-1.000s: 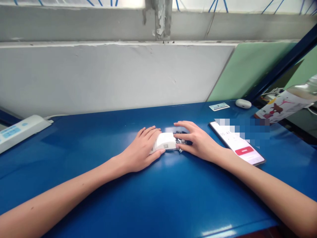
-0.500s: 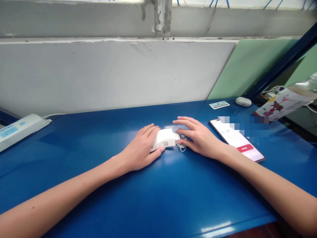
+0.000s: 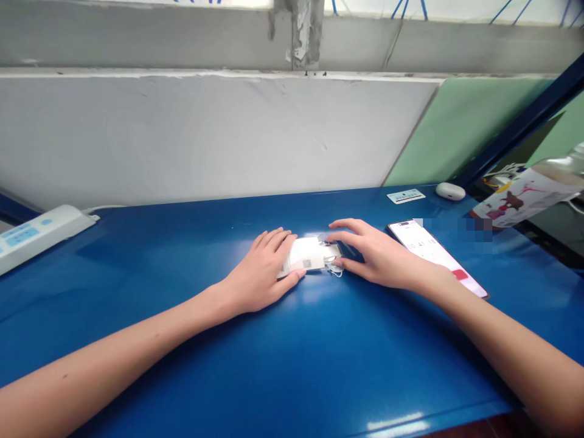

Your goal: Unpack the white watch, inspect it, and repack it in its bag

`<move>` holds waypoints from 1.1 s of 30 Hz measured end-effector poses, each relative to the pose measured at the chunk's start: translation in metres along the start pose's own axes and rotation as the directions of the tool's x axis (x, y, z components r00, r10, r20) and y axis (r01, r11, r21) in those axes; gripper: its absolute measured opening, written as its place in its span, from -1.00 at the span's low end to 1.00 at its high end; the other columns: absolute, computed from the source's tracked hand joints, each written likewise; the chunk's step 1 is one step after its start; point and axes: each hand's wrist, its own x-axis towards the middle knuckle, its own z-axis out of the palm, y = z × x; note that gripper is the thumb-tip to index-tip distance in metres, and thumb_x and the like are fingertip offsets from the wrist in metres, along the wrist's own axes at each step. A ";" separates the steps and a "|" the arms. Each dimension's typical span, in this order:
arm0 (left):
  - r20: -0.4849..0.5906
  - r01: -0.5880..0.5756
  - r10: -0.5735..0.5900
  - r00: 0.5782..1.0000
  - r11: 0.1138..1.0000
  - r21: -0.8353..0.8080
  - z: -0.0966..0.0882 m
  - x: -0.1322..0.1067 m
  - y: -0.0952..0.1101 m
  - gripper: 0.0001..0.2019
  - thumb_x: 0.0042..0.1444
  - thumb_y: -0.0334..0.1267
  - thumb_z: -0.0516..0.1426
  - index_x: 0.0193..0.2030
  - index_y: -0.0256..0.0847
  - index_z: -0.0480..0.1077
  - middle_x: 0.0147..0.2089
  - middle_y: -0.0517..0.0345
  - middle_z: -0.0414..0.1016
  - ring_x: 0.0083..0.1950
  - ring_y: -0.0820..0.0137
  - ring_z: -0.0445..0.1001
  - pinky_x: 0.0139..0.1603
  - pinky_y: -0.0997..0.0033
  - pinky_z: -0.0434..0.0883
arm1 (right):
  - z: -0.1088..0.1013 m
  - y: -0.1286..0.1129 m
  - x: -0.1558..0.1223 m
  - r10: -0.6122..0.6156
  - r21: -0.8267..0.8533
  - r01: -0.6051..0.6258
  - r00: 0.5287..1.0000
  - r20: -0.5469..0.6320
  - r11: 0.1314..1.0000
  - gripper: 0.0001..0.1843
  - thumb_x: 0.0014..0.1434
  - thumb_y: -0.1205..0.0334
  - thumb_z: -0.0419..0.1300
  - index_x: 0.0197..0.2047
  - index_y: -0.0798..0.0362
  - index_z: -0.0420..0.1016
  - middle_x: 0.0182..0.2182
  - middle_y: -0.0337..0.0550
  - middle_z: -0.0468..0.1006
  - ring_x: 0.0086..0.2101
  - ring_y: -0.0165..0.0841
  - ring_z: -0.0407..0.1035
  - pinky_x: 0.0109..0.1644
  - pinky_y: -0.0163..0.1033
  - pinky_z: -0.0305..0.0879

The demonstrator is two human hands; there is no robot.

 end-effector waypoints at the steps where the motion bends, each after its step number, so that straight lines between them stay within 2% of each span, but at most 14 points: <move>1: 0.009 -0.008 0.008 1.000 1.000 0.002 0.000 0.000 0.000 -0.40 0.36 0.05 -0.04 0.37 -0.33 0.10 0.40 -0.31 0.19 0.45 -0.08 0.10 0.40 -0.19 0.07 | 0.001 -0.003 0.000 -0.009 0.021 0.009 1.000 0.003 1.000 -0.63 0.31 0.15 0.16 0.16 0.03 0.43 0.21 0.13 0.37 0.18 -0.04 0.32 0.19 0.12 0.37; 4: 0.034 -0.021 0.021 0.999 1.000 0.005 0.001 0.000 0.000 -0.40 0.37 0.06 -0.05 0.38 -0.32 0.09 0.41 -0.31 0.17 0.46 -0.06 0.07 0.42 -0.19 0.03 | 0.007 -0.007 0.001 0.002 0.054 -0.001 1.000 -0.014 0.999 -0.60 0.29 0.16 0.19 0.17 0.02 0.42 0.24 0.12 0.37 0.20 -0.06 0.31 0.20 0.09 0.38; 10: 0.048 -0.021 0.021 0.999 1.000 0.012 -0.001 0.001 0.002 -0.40 0.36 0.06 -0.05 0.37 -0.32 0.09 0.42 -0.31 0.16 0.47 -0.07 0.06 0.41 -0.20 0.03 | 0.021 -0.005 0.002 0.056 0.044 -0.051 0.991 -0.123 0.998 -0.69 0.18 0.20 0.29 0.00 0.05 0.52 0.16 0.17 0.45 0.13 -0.01 0.38 0.14 0.16 0.41; 17: 0.026 -0.019 0.018 1.000 0.999 0.038 0.001 0.000 0.004 -0.40 0.32 0.04 -0.01 0.35 -0.33 0.12 0.39 -0.31 0.20 0.44 -0.08 0.11 0.40 -0.19 0.05 | 0.026 -0.007 0.004 -0.031 0.008 0.032 0.989 -0.145 0.999 -0.80 0.20 0.21 0.27 -0.13 0.11 0.57 0.00 0.08 0.58 0.14 -0.02 0.36 0.17 0.11 0.39; 22: 0.012 -0.029 0.028 1.000 0.999 0.046 0.002 0.000 0.004 -0.43 0.31 0.04 0.00 0.33 -0.28 0.14 0.39 -0.28 0.22 0.43 -0.07 0.13 0.39 -0.19 0.07 | 0.020 -0.011 0.004 0.038 -0.020 -0.042 0.987 -0.157 0.999 -0.78 0.11 0.20 0.32 -0.16 0.07 0.57 -0.01 0.05 0.61 0.11 0.01 0.39 0.13 0.13 0.42; 28: 0.024 -0.032 0.031 0.999 0.998 0.055 0.000 0.001 0.003 -0.42 0.32 0.04 -0.02 0.32 -0.34 0.16 0.38 -0.31 0.22 0.43 -0.06 0.13 0.40 -0.18 0.07 | 0.001 -0.012 0.003 0.113 -0.077 -0.120 0.990 -0.086 0.990 -0.79 0.07 0.12 0.35 -0.25 0.04 0.57 -0.10 0.06 0.63 0.03 0.03 0.45 0.06 0.11 0.46; 33: 0.026 -0.034 0.032 0.999 0.998 0.048 0.000 0.000 0.002 -0.41 0.32 0.03 -0.01 0.33 -0.36 0.15 0.38 -0.32 0.21 0.44 -0.07 0.11 0.40 -0.19 0.07 | -0.002 -0.009 0.001 0.138 -0.122 -0.146 0.988 -0.074 0.982 -0.72 0.07 0.05 0.35 -0.24 0.07 0.53 -0.03 0.12 0.57 0.03 0.03 0.44 0.06 0.12 0.45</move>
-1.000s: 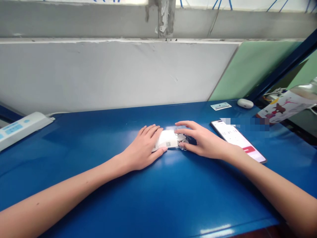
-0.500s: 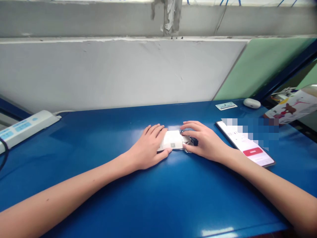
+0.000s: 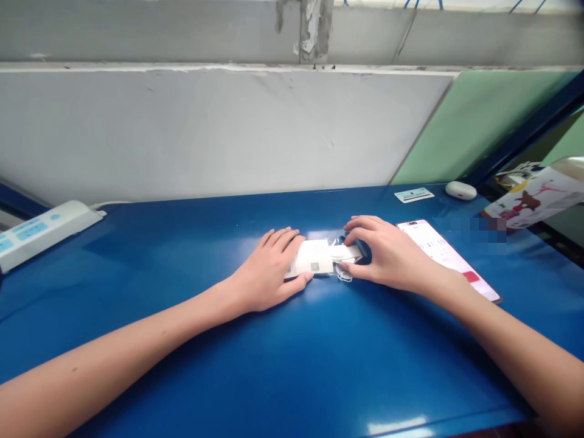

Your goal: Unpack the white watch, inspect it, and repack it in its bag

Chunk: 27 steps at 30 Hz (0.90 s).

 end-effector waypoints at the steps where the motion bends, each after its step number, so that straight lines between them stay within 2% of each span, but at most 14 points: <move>1: -0.001 0.000 0.000 1.000 1.000 -0.006 0.000 0.000 0.000 -0.41 0.31 0.03 -0.01 0.32 -0.35 0.15 0.38 -0.32 0.21 0.44 -0.07 0.12 0.40 -0.19 0.07 | 0.001 0.001 0.000 -0.010 -0.005 0.010 1.000 -0.007 1.000 -0.70 0.08 0.05 0.35 -0.20 0.08 0.54 0.01 0.14 0.55 0.06 0.04 0.42 0.09 0.13 0.43; 4: -0.002 -0.002 0.002 1.000 1.000 -0.014 0.000 0.000 0.000 -0.41 0.31 0.03 0.00 0.33 -0.34 0.15 0.39 -0.32 0.21 0.44 -0.07 0.11 0.41 -0.20 0.06 | 0.006 0.004 -0.001 -0.082 0.026 0.082 0.997 -0.001 0.996 -0.63 0.15 0.08 0.31 -0.03 0.09 0.53 0.16 0.19 0.45 0.19 0.05 0.31 0.19 0.14 0.35; 7: -0.003 -0.005 0.005 1.000 1.000 -0.009 0.000 0.000 0.000 -0.41 0.31 0.04 0.00 0.33 -0.33 0.15 0.38 -0.31 0.21 0.44 -0.06 0.11 0.41 -0.20 0.07 | 0.010 0.005 -0.001 -0.140 0.095 0.136 0.989 0.042 0.986 -0.65 0.24 0.10 0.24 0.03 0.08 0.52 0.21 0.17 0.40 0.23 0.01 0.26 0.23 0.11 0.33; 12: -0.004 -0.008 0.008 1.000 1.000 0.003 0.000 0.000 0.000 -0.40 0.31 0.05 0.00 0.32 -0.36 0.16 0.39 -0.32 0.21 0.44 -0.07 0.11 0.40 -0.21 0.07 | 0.013 0.004 0.000 -0.145 0.149 0.134 0.987 0.067 0.980 -0.69 0.31 0.14 0.17 0.06 0.07 0.50 0.15 0.14 0.46 0.13 -0.05 0.37 0.16 0.07 0.40; 18: -0.013 -0.004 0.004 1.000 1.000 -0.013 0.000 0.001 0.000 -0.42 0.31 0.03 0.00 0.30 -0.38 0.20 0.37 -0.33 0.23 0.42 -0.06 0.15 0.40 -0.18 0.08 | 0.007 0.008 0.003 -0.150 0.074 0.143 0.983 0.102 0.987 -0.73 0.36 0.19 0.09 0.05 0.12 0.43 -0.03 0.14 0.57 -0.07 -0.03 0.45 -0.02 0.11 0.43; 22: -0.012 0.014 -0.014 1.000 0.999 -0.041 -0.001 0.001 -0.001 -0.44 0.30 0.03 0.03 0.30 -0.32 0.21 0.38 -0.28 0.24 0.43 -0.03 0.14 0.41 -0.16 0.07 | 0.002 0.016 0.003 -0.107 0.061 0.104 0.993 0.055 0.993 -0.76 0.36 0.25 0.05 0.03 0.11 0.40 -0.04 0.11 0.56 -0.06 -0.05 0.41 -0.02 0.07 0.41; 27: 0.003 0.053 -0.053 0.999 0.996 -0.071 -0.003 0.001 -0.001 -0.41 0.26 0.04 0.05 0.29 -0.35 0.24 0.40 -0.30 0.21 0.44 -0.03 0.13 0.43 -0.15 0.04 | -0.004 0.025 0.004 -0.065 0.022 0.067 0.995 -0.074 0.997 -0.68 0.41 0.19 -0.02 0.15 0.10 0.34 0.06 0.13 0.48 0.04 -0.05 0.36 0.11 0.07 0.34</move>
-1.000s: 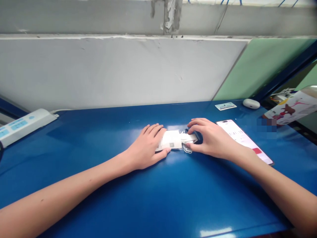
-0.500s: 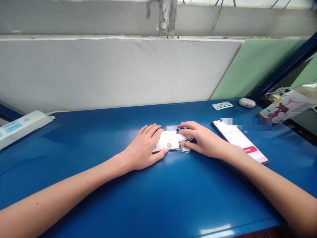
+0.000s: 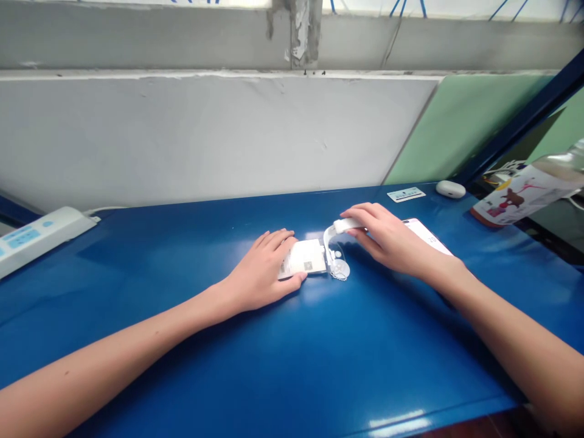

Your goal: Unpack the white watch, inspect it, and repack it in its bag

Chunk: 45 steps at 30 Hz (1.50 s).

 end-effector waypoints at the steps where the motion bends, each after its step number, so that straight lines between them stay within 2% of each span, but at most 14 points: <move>1: 0.000 -0.001 0.001 1.000 1.000 -0.003 0.000 0.000 0.000 -0.40 0.26 0.04 0.06 0.29 -0.36 0.24 0.40 -0.31 0.20 0.44 -0.04 0.13 0.43 -0.15 0.03 | -0.001 0.001 0.000 0.012 -0.003 -0.012 1.000 -0.024 1.000 -0.67 0.42 0.20 -0.04 0.16 0.09 0.33 0.07 0.12 0.47 0.04 -0.06 0.36 0.11 0.06 0.34; 7: 0.002 0.010 -0.010 1.000 0.999 -0.033 -0.001 0.000 -0.001 -0.32 0.23 0.08 0.07 0.34 -0.40 0.18 0.41 -0.35 0.18 0.45 -0.08 0.10 0.43 -0.20 0.02 | 0.000 -0.003 0.002 0.046 0.033 -0.042 0.991 -0.126 0.999 -0.66 0.44 0.20 -0.08 0.16 0.10 0.32 0.01 0.11 0.50 0.00 -0.09 0.39 0.07 0.06 0.36; 11: -0.022 0.064 -0.068 0.997 0.987 -0.149 -0.004 0.002 -0.002 -0.21 0.20 0.12 0.12 0.40 -0.39 0.06 0.40 -0.38 0.17 0.41 -0.13 0.16 0.37 -0.23 0.14 | 0.002 -0.005 0.001 0.013 0.046 -0.007 0.990 -0.139 0.999 -0.68 0.43 0.20 -0.05 0.15 0.11 0.34 0.03 0.11 0.51 0.01 -0.09 0.39 0.07 0.05 0.36; 17: -0.310 0.069 -0.149 0.939 0.965 -0.253 -0.006 0.002 -0.001 -0.20 0.21 -0.02 0.18 0.45 -0.26 -0.08 0.43 -0.29 0.12 0.40 -0.02 0.21 0.31 -0.08 0.31 | 0.005 -0.013 0.001 -0.047 0.014 0.050 0.988 -0.147 0.999 -0.67 0.43 0.20 -0.05 0.11 0.16 0.39 0.00 0.15 0.55 -0.05 -0.08 0.43 0.01 0.04 0.40; 21: -0.503 -0.126 0.087 0.860 0.991 -0.042 -0.011 0.000 0.008 -0.39 0.19 -0.22 0.21 0.34 -0.27 0.15 0.36 -0.25 0.23 0.42 0.02 0.19 0.36 -0.07 0.25 | 0.003 -0.020 0.001 -0.127 -0.014 0.127 0.977 -0.170 0.992 -0.68 0.42 0.22 0.00 0.11 0.17 0.41 -0.02 0.13 0.57 -0.08 -0.12 0.46 -0.01 0.00 0.42; 25: -0.506 -0.276 0.293 0.811 0.955 0.112 -0.015 -0.002 0.019 -0.62 0.18 -0.32 0.21 0.14 -0.26 0.36 0.19 -0.20 0.44 0.32 0.00 0.33 0.33 -0.10 0.29 | -0.006 -0.031 0.001 -0.284 -0.100 0.268 0.936 -0.208 0.958 -0.70 0.39 0.22 0.07 0.09 0.16 0.45 -0.09 0.11 0.61 -0.14 -0.15 0.50 -0.06 -0.05 0.43; 29: -0.491 -0.298 0.307 0.815 0.949 0.098 -0.014 -0.003 0.023 -0.66 0.24 -0.32 0.18 0.15 -0.26 0.36 0.11 -0.13 0.53 0.21 0.06 0.46 0.26 -0.10 0.36 | -0.020 -0.044 0.006 -0.332 -0.085 0.321 0.905 -0.264 0.943 -0.74 0.35 0.18 0.15 0.00 0.15 0.50 -0.19 0.07 0.65 -0.23 -0.20 0.52 -0.13 -0.11 0.44; 32: -0.512 -0.333 0.295 0.807 0.943 0.019 -0.014 -0.003 0.022 -0.74 0.31 -0.40 0.10 0.11 -0.23 0.38 0.05 -0.03 0.58 0.24 0.12 0.42 0.21 0.01 0.40 | -0.032 -0.051 0.017 -0.253 0.043 0.272 0.935 -0.249 0.961 -0.76 0.33 0.10 0.19 -0.07 0.07 0.51 -0.26 -0.05 0.66 -0.31 -0.27 0.52 -0.20 -0.20 0.43; 34: -0.521 -0.339 0.238 0.820 0.935 -0.106 -0.015 -0.003 0.022 -0.78 0.35 -0.42 0.03 0.05 -0.22 0.42 0.02 0.02 0.59 0.24 0.16 0.43 0.18 0.10 0.41 | -0.039 -0.054 0.028 -0.191 0.127 0.220 0.960 -0.207 0.967 -0.72 0.28 -0.01 0.22 -0.11 0.03 0.53 -0.27 -0.10 0.66 -0.32 -0.27 0.53 -0.22 -0.21 0.42; 36: -0.486 -0.275 0.106 0.867 0.917 -0.290 -0.019 -0.003 0.024 -0.78 0.39 -0.36 0.00 0.00 -0.20 0.46 -0.01 0.04 0.60 0.11 0.23 0.51 0.09 0.21 0.45 | -0.042 -0.055 0.041 -0.088 0.246 0.146 0.969 -0.232 0.958 -0.69 0.19 -0.08 0.29 -0.16 -0.02 0.54 -0.32 -0.17 0.64 -0.34 -0.29 0.51 -0.22 -0.20 0.41; 38: -0.396 -0.144 -0.069 0.916 0.863 -0.484 -0.023 -0.003 0.028 -0.77 0.41 -0.25 0.00 -0.02 -0.18 0.48 -0.06 0.07 0.62 -0.07 0.29 0.58 -0.05 0.31 0.48 | -0.039 -0.058 0.053 0.014 0.427 0.109 0.961 -0.275 0.898 -0.71 0.16 -0.08 0.32 -0.26 -0.02 0.55 -0.38 -0.21 0.60 -0.35 -0.30 0.47 -0.23 -0.20 0.39; 40: -0.333 -0.078 -0.183 0.925 0.766 -0.638 -0.028 -0.005 0.036 -0.75 0.40 -0.15 0.03 -0.06 -0.18 0.50 -0.10 0.09 0.64 -0.09 0.27 0.60 -0.06 0.33 0.48 | -0.033 -0.062 0.063 0.082 0.621 0.117 0.956 -0.283 0.775 -0.70 0.16 -0.06 0.32 -0.36 0.01 0.53 -0.43 -0.23 0.54 -0.39 -0.35 0.41 -0.29 -0.23 0.35; 42: -0.292 -0.073 -0.238 0.926 0.648 -0.758 -0.033 -0.007 0.045 -0.74 0.39 -0.10 0.05 -0.09 -0.19 0.50 -0.15 0.09 0.65 -0.07 0.24 0.61 -0.01 0.30 0.49 | -0.024 -0.066 0.069 0.107 0.764 0.108 0.968 -0.226 0.636 -0.65 0.22 -0.06 0.26 -0.43 0.03 0.53 -0.48 -0.24 0.50 -0.43 -0.39 0.37 -0.35 -0.25 0.31; 45: -0.136 -0.011 -0.278 0.951 0.409 -0.912 -0.038 -0.011 0.059 -0.73 0.37 -0.08 0.08 -0.01 -0.22 0.45 -0.21 0.08 0.65 -0.24 0.24 0.67 -0.09 0.26 0.54 | -0.012 -0.069 0.071 0.105 0.880 0.026 0.991 -0.086 0.475 -0.56 0.30 -0.10 0.15 -0.42 0.05 0.57 -0.49 -0.22 0.51 -0.42 -0.40 0.39 -0.30 -0.25 0.32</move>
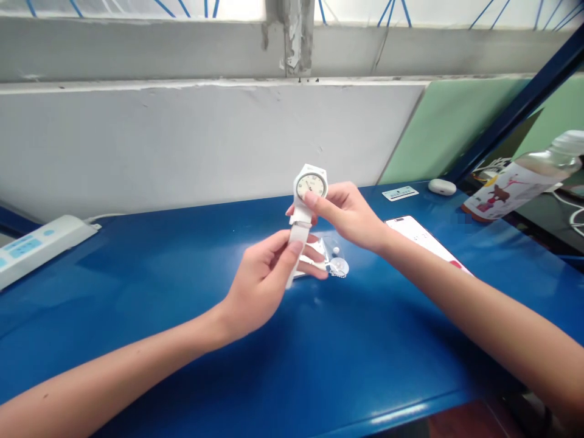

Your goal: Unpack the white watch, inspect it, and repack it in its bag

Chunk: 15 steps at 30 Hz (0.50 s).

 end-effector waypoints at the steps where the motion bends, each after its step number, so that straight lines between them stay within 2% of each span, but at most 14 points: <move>1: 0.034 0.033 -0.031 0.999 0.997 -0.075 0.003 -0.002 0.002 -0.73 0.36 -0.07 0.09 -0.05 -0.24 0.45 -0.22 0.07 0.65 -0.26 0.23 0.68 -0.10 0.26 0.55 | 0.001 0.003 -0.001 0.031 0.026 -0.032 0.999 0.025 0.999 -0.55 0.30 -0.11 0.14 -0.39 0.06 0.60 -0.48 -0.22 0.53 -0.41 -0.40 0.40 -0.29 -0.25 0.33; 4: 0.179 0.171 -0.127 0.976 0.951 -0.256 0.009 -0.007 0.002 -0.71 0.35 -0.08 0.12 -0.04 -0.30 0.45 -0.19 -0.01 0.65 -0.21 0.19 0.68 -0.08 0.22 0.57 | 0.003 0.010 -0.004 0.117 0.036 -0.120 0.990 0.076 0.992 -0.54 0.31 -0.13 0.13 -0.28 0.07 0.65 -0.45 -0.20 0.57 -0.40 -0.39 0.42 -0.24 -0.24 0.36; 6: 0.240 0.258 -0.183 0.953 0.907 -0.333 0.010 -0.006 -0.002 -0.69 0.34 -0.09 0.13 -0.01 -0.34 0.44 -0.15 -0.09 0.64 -0.13 0.13 0.66 -0.05 0.17 0.57 | 0.005 0.016 -0.006 0.177 0.101 -0.187 0.979 0.101 0.977 -0.52 0.31 -0.15 0.11 -0.25 0.08 0.65 -0.37 -0.13 0.63 -0.34 -0.36 0.47 -0.18 -0.22 0.39; 10: 0.258 0.349 -0.259 0.931 0.838 -0.419 0.009 -0.001 -0.012 -0.69 0.32 -0.10 0.16 -0.04 -0.36 0.44 -0.10 -0.17 0.64 -0.07 0.11 0.64 -0.01 0.11 0.55 | 0.012 0.026 -0.006 0.277 0.401 -0.340 0.938 0.209 0.851 -0.54 0.32 -0.14 0.10 -0.08 0.06 0.61 -0.02 0.00 0.63 -0.08 -0.25 0.52 0.08 -0.10 0.40; 15: 0.262 0.435 -0.349 0.900 0.777 -0.456 0.009 0.004 -0.021 -0.75 0.32 -0.15 0.16 -0.11 -0.34 0.47 -0.15 -0.15 0.64 -0.11 0.14 0.65 -0.01 0.09 0.53 | 0.013 0.033 -0.006 0.344 0.564 -0.438 0.899 0.272 0.700 -0.49 0.38 -0.12 -0.04 0.02 0.06 0.55 0.05 0.00 0.61 0.08 -0.21 0.47 0.27 -0.03 0.27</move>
